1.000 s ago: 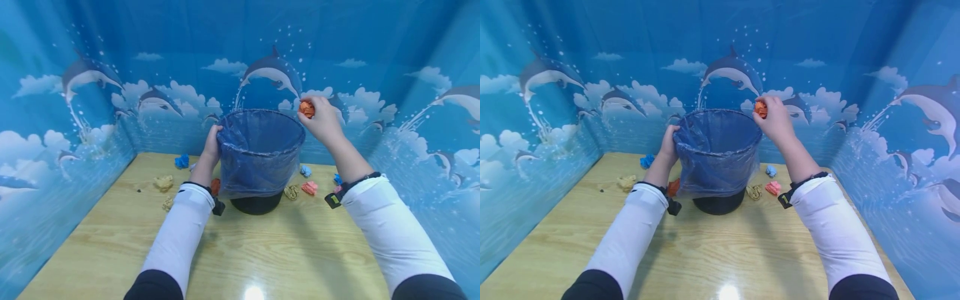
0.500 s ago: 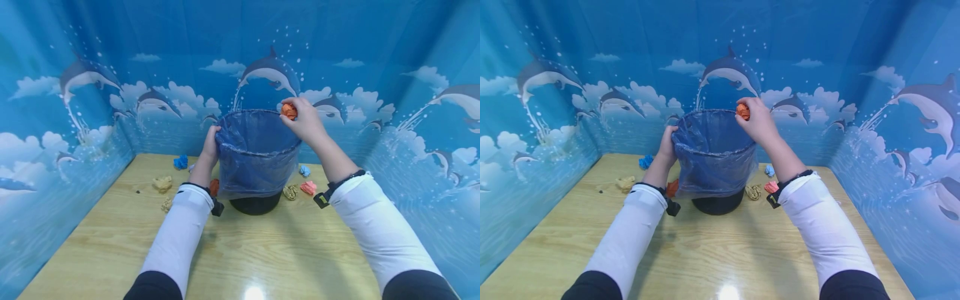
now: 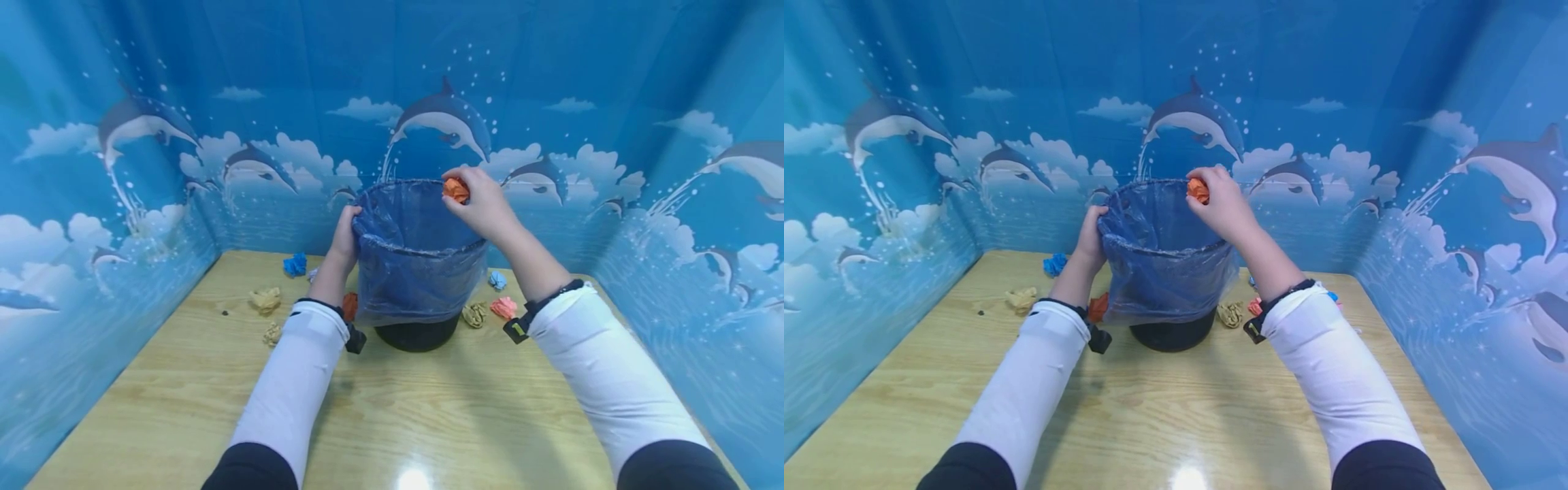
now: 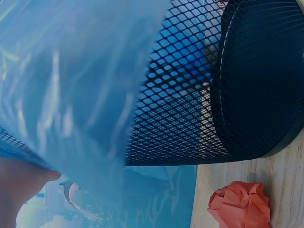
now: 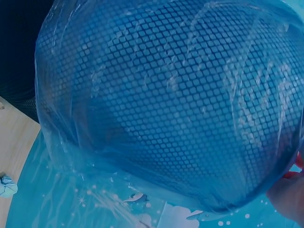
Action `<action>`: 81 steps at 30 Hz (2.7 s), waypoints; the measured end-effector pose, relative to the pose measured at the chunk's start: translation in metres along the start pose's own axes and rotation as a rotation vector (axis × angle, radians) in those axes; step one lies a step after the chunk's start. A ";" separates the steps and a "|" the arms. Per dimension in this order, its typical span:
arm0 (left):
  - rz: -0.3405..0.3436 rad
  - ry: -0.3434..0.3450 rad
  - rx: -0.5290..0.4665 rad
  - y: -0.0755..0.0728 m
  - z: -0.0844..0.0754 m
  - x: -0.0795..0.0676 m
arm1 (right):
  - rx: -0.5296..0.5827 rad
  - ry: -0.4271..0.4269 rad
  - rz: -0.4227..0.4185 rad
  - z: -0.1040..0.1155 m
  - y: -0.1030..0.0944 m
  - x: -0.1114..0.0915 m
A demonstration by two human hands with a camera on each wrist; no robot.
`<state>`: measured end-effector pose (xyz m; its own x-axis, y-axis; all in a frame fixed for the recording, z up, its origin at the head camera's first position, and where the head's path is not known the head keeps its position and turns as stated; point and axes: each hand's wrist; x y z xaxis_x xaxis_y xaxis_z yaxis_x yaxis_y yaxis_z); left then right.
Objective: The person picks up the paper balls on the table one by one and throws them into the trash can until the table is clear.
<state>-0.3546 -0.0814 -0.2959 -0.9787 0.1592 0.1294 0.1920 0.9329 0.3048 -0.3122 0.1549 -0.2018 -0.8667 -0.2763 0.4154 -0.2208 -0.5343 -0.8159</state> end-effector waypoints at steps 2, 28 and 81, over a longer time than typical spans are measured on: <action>0.003 0.005 -0.002 0.000 0.000 0.000 | -0.002 -0.009 0.005 0.002 0.001 0.000; -0.036 -0.012 0.031 -0.001 0.001 -0.002 | -0.045 -0.063 0.145 0.008 0.010 0.000; -0.030 -0.007 -0.016 0.000 -0.003 -0.002 | -0.060 0.168 0.042 -0.090 -0.030 -0.051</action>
<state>-0.3524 -0.0826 -0.2935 -0.9845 0.1338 0.1134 0.1640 0.9319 0.3237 -0.3018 0.2570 -0.2342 -0.9371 -0.1571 0.3117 -0.2050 -0.4750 -0.8558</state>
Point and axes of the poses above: each hand's wrist, its own x-axis towards the middle knuckle, its own y-axis out of the palm, z = x × y, and after that the axes turned 2 degrees about -x, right-handed
